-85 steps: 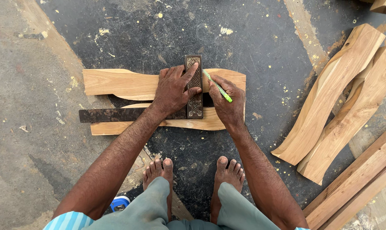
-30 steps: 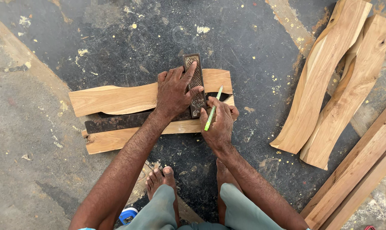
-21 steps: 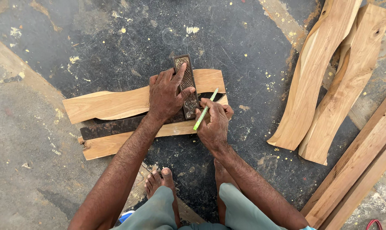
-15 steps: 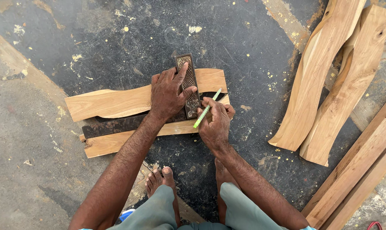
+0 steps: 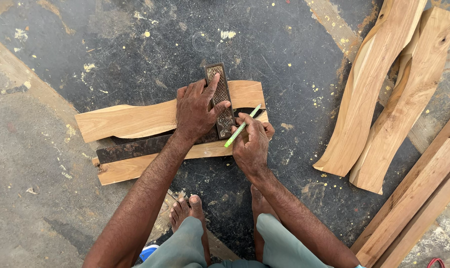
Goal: The person measures curved wooden furniture parts on the floor with a tape measure and marks them with a pencil. They reposition the boards, use a try square as a straightedge to draw lines, and work across several pieces, marking measurement lines on each.
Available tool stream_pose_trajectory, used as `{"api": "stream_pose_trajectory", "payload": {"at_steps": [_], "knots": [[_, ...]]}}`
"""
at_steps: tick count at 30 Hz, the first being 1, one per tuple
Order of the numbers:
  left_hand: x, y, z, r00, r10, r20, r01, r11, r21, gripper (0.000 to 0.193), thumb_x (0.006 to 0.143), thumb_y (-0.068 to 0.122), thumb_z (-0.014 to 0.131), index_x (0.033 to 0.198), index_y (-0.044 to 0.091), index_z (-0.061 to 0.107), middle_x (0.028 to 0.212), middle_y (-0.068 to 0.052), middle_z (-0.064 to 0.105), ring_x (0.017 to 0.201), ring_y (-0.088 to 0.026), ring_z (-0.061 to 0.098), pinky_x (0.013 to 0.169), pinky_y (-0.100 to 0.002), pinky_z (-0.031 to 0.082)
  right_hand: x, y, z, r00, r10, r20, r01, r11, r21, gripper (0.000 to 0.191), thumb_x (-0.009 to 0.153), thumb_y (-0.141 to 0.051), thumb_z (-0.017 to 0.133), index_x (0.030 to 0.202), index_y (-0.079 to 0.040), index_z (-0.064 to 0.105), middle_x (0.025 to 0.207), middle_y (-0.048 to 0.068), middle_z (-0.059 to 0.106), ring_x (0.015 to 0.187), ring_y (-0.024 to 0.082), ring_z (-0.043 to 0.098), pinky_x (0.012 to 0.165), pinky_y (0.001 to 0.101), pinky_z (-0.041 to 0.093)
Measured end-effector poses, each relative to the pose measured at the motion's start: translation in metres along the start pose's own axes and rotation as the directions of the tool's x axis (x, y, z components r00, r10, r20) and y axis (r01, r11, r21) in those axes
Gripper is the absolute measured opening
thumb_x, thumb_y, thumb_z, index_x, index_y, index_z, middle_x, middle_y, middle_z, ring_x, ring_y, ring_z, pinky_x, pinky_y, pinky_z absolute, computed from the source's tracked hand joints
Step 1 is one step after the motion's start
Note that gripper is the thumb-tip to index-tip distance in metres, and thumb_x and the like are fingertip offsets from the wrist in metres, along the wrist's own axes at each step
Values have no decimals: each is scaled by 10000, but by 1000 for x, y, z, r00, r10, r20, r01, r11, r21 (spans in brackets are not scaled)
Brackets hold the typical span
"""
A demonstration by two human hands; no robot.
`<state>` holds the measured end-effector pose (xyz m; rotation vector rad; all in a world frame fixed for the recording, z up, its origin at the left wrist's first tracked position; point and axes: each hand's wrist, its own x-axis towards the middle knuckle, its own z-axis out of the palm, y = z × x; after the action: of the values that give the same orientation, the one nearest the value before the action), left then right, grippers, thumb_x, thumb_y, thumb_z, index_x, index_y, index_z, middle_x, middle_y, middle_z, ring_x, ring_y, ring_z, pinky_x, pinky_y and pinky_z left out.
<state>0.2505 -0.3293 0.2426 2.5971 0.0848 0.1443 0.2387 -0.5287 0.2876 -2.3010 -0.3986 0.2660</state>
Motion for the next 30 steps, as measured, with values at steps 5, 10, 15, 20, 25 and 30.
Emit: {"api": "stream_pose_trajectory", "payload": {"at_steps": [5,10,15,20,25,30], "knots": [[1,3,-3,1000,-1,1,1,1000,-1,787,1017,703,451,1586,161,420,1179,-102,601,1177,-236,570,1061,-508,365,1,-5,-6,999,37,8,-37,997,61,414,977,-169,721,1339,-38,570,1149,95,729,1189,208,645,1084,405,387],[1,5,-5,1000,-8,11,8,1000,-5,793,1010,705,450,1583,156,428,1186,-106,604,1177,-238,569,1061,-504,368,5,-6,-14,999,35,-17,-34,997,67,370,967,-204,738,1272,-46,601,1145,80,741,1162,203,658,1078,404,364],[1,4,-3,1000,-5,0,5,1000,-16,787,1017,703,449,1583,157,424,1215,-106,608,1213,-243,567,1086,-514,356,7,-2,-13,999,-38,-13,37,999,-31,270,993,-223,729,1211,-88,643,1120,46,761,1132,164,680,1070,405,359],[0,3,-1,1000,9,-17,-9,1000,-7,782,1024,695,464,1589,156,419,1261,-119,605,1246,-253,557,1102,-516,349,4,1,-10,999,-30,-13,29,998,-48,263,985,-206,718,1207,-90,639,1053,26,792,1099,139,695,1042,424,354],[0,3,-3,1000,6,11,-6,1000,-16,793,1013,694,473,1586,149,412,1252,-118,604,1236,-251,557,1096,-508,351,8,6,-14,983,-104,-149,123,984,128,301,1045,-231,656,1281,-48,622,1039,48,787,1020,150,730,998,360,524],[2,6,-7,999,-3,38,2,1000,28,803,997,695,485,1583,151,413,1220,-117,595,1229,-249,552,1095,-500,353,42,12,-31,987,38,-158,26,924,382,310,1045,-232,601,1254,-23,696,976,91,786,914,191,776,819,345,622]]}}
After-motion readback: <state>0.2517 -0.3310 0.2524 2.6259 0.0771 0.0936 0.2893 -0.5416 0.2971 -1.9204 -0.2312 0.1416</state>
